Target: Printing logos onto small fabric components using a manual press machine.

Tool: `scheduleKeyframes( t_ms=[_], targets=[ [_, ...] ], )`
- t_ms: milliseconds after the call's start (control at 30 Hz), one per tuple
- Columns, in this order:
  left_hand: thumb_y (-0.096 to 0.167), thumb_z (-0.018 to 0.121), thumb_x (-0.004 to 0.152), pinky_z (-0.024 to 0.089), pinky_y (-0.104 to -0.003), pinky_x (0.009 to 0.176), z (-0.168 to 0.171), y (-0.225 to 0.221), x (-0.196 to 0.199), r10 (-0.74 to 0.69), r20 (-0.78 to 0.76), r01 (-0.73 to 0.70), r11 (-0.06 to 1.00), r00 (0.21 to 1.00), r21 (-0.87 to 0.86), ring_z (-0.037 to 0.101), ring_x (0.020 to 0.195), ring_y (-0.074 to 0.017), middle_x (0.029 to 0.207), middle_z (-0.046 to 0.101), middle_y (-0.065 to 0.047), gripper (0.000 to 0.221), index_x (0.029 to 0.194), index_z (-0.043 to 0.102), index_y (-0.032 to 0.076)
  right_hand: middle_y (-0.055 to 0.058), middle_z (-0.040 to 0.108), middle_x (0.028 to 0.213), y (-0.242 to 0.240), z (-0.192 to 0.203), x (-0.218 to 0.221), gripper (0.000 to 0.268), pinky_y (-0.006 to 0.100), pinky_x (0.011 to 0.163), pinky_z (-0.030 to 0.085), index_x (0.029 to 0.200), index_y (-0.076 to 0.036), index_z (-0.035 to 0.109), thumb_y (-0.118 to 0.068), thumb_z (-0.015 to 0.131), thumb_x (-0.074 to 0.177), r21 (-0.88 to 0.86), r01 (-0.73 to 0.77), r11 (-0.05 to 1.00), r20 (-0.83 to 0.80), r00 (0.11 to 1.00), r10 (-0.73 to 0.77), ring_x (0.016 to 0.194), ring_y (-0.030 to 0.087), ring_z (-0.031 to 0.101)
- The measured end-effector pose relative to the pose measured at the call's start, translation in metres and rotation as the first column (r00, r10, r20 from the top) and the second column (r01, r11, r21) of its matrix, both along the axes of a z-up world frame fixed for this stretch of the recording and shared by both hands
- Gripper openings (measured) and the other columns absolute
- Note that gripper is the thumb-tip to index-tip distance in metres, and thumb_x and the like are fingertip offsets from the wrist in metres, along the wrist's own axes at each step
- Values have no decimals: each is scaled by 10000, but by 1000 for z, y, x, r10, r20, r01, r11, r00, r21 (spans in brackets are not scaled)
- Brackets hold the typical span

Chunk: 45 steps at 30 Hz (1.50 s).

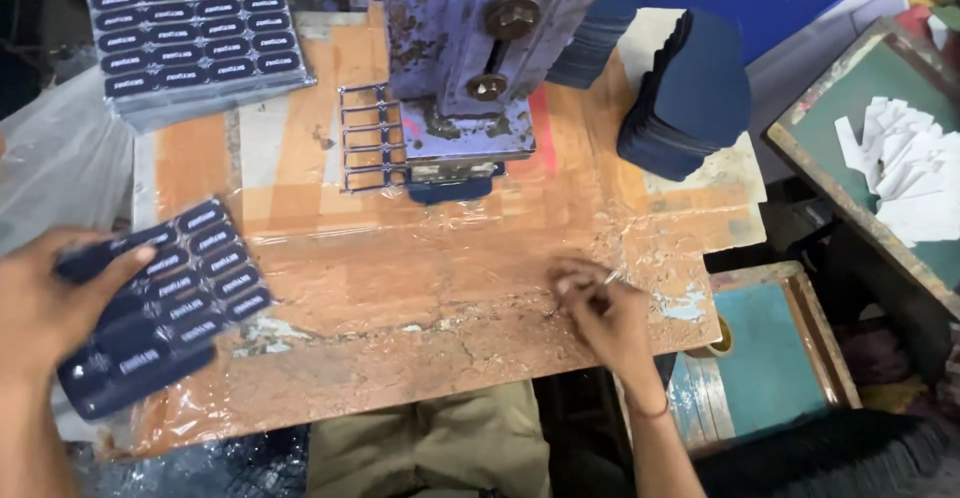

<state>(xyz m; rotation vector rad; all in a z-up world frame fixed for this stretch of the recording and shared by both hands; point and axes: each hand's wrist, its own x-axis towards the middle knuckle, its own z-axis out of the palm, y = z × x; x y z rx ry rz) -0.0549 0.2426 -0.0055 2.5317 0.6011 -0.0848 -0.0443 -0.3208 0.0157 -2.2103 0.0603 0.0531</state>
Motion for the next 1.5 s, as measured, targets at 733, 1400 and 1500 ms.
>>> scheduleKeyframes(
  t_ms=[733,1400,1500],
  targets=[
    [673,174,1016,304,-524,1109,47,-197,50,-664,105,635,639,741,-434,465,1272,-359,1303,594,-161,827,1185,783,140,193,693,1241,85,44,-59,210,424,1040,531,1104,-25,709,-48,731,896,-87,-868,489,214,463,860,1144,352,677],
    [316,816,868,442,-474,1026,71,-127,-12,-322,529,381,924,785,-3,610,1151,-283,1196,681,-76,440,1242,687,124,90,693,959,-43,9,-7,281,230,506,400,1284,74,633,-116,693,1086,194,207,959,124,964,-234,628,93,532],
    [349,811,808,317,-575,1069,49,-180,32,-469,565,445,875,679,191,501,1237,-374,1297,612,-181,616,1303,642,25,95,705,990,-50,7,-4,274,238,528,443,1266,82,634,-113,686,1080,199,216,956,134,960,-245,687,84,578]
  ],
)
